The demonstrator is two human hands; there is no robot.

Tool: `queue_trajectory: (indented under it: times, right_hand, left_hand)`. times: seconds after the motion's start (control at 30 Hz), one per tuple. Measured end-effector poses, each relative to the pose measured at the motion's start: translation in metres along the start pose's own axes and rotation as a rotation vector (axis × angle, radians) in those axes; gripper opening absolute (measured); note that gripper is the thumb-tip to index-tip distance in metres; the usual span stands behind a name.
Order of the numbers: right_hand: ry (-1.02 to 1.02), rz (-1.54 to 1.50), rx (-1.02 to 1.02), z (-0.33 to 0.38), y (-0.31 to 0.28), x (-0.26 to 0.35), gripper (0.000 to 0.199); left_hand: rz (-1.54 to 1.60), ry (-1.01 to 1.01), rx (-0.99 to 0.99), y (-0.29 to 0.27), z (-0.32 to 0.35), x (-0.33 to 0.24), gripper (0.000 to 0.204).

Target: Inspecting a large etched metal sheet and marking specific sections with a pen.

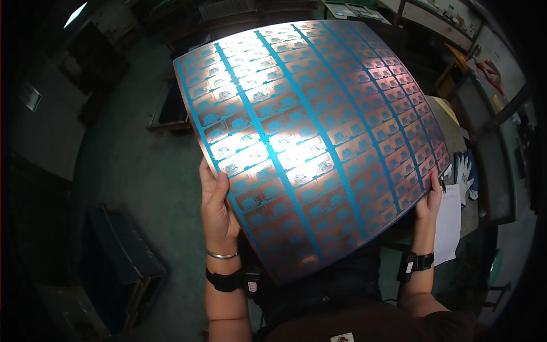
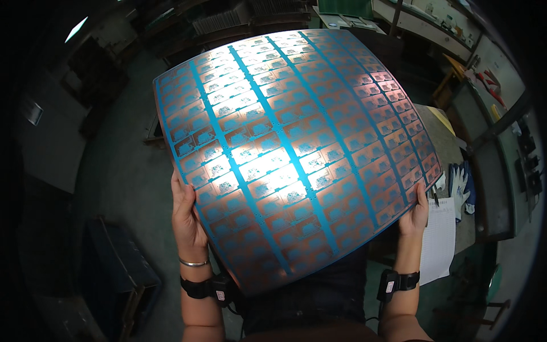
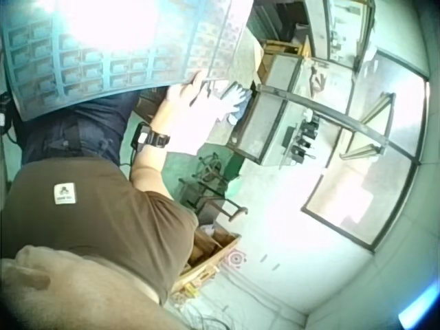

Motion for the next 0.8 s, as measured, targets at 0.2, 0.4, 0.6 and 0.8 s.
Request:
queue_trajectory:
  times: [0.2, 0.4, 0.6, 0.8]
  right_hand:
    - [-0.005, 0.062, -0.069, -0.001, -0.014, -0.004, 0.031]
    - [0.018, -0.003, -0.095, 0.0, -0.024, -0.011, 0.031]
    - [0.005, -0.082, -0.15, 0.003, -0.028, -0.016, 0.031]
    - [-0.008, -0.03, -0.181, 0.007, -0.03, -0.022, 0.03]
  left_hand:
    - [-0.035, 0.017, 0.023, 0.005, 0.006, -0.003, 0.047]
    - [-0.138, 0.039, 0.021, 0.006, 0.014, -0.004, 0.049]
    - [-0.183, 0.03, 0.033, 0.011, 0.021, -0.006, 0.054]
    - [-0.236, 0.042, 0.015, 0.008, 0.03, -0.008, 0.054]
Point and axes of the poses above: each hand's wrist, its own z-axis away from the middle knuckle, its own y-axis out of the palm, x = y × z, the point moved 9 cm from there along -z, towards the middle knuckle, and after that the axes turned 8 degrees about -y, right-handed, at the moved point
